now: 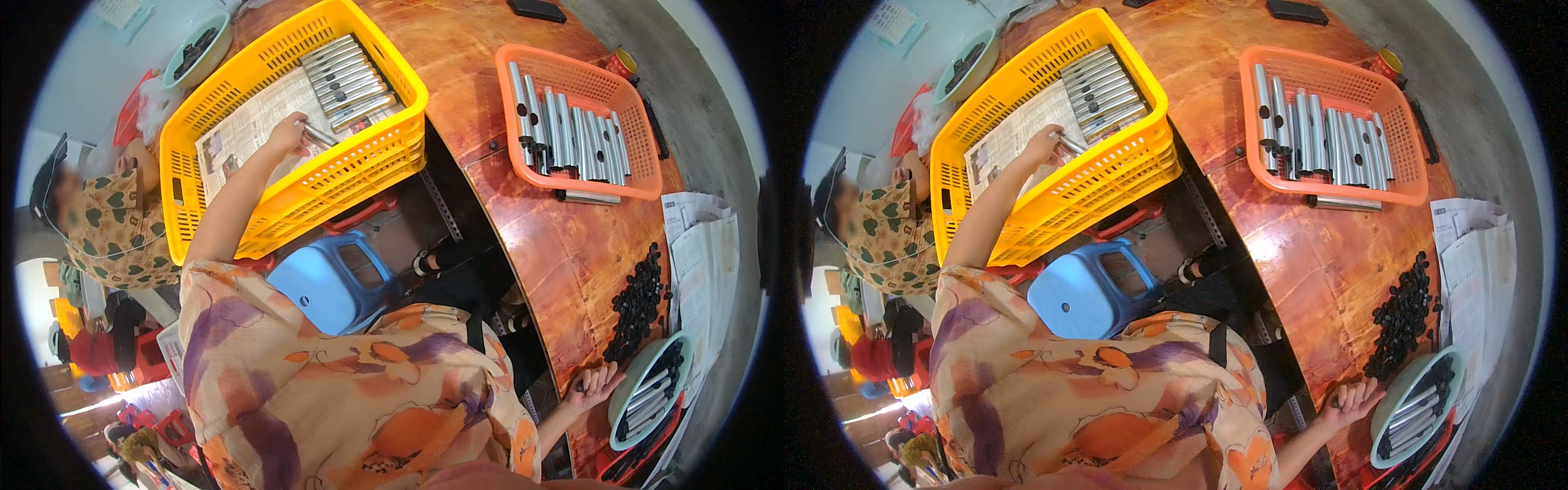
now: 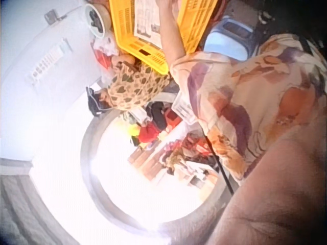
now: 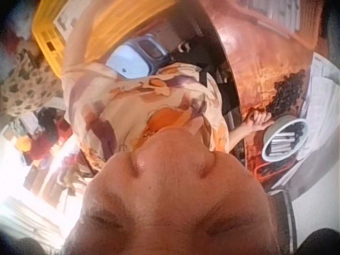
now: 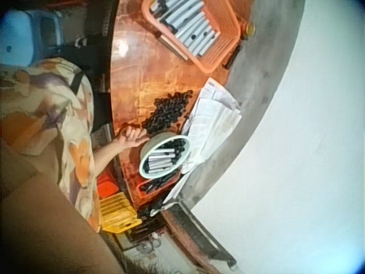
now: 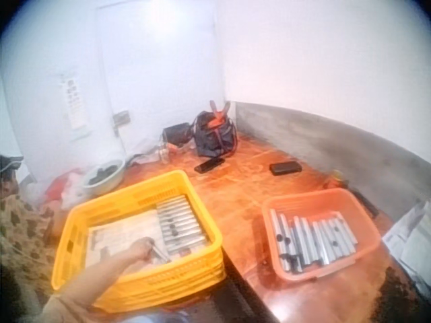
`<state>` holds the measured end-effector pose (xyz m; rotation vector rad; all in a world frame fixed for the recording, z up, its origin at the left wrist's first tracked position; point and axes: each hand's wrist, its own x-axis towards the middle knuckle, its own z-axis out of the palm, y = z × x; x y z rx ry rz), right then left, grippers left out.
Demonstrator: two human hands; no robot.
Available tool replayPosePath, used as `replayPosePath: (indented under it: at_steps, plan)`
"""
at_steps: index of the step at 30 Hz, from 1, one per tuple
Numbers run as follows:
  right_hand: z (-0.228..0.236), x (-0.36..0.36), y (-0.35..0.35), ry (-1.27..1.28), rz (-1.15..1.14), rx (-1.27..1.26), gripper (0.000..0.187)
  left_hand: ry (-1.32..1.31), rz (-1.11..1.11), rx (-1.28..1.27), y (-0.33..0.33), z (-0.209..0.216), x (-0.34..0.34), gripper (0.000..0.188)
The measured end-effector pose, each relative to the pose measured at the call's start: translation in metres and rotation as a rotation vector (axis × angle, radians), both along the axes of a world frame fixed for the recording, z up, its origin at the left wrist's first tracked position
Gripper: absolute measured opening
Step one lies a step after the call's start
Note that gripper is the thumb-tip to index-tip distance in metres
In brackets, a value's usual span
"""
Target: The person repeatedly picks up silver cylindrical marker bodies and black caps, then screws the caps onto the bodies. Completed markers are placed into a yellow basket. The person continues this assembly cycle throughout the clip.
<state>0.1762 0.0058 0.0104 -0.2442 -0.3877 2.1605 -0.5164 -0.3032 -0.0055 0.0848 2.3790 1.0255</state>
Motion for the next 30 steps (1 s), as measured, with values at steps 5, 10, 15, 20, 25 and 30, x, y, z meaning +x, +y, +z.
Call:
replayPosePath:
  at_steps: [5, 10, 15, 20, 25, 30]
  plan:
    - [-0.005, 0.005, 0.003, -0.014, 0.012, 0.052, 0.037, 0.897, -0.849, -0.677, -0.01, 0.024, 0.01, 0.023]
    - [0.0, 0.0, 0.003, 0.005, 0.026, 0.019, 0.034, 0.946, -0.893, -0.679, -0.015, 0.028, 0.02, 0.025]
    - [0.01, -0.008, -0.003, 0.019, 0.041, -0.029, 0.035, 0.937, -0.903, -0.505, -0.017, 0.038, 0.017, 0.025]
    - [0.005, -0.004, -0.002, 0.03, 0.027, -0.024, 0.036, 0.934, -0.742, -0.253, 0.011, 0.055, 0.03, 0.031]
    - [0.002, -0.002, 0.0, 0.021, 0.005, -0.031, 0.035, 0.87, -0.863, -0.53, 0.06, 0.045, 0.05, 0.032]
    - [0.004, -0.001, -0.001, -0.013, -0.041, -0.078, 0.033, 0.919, -0.932, -0.737, 0.077, 0.028, 0.044, 0.033]
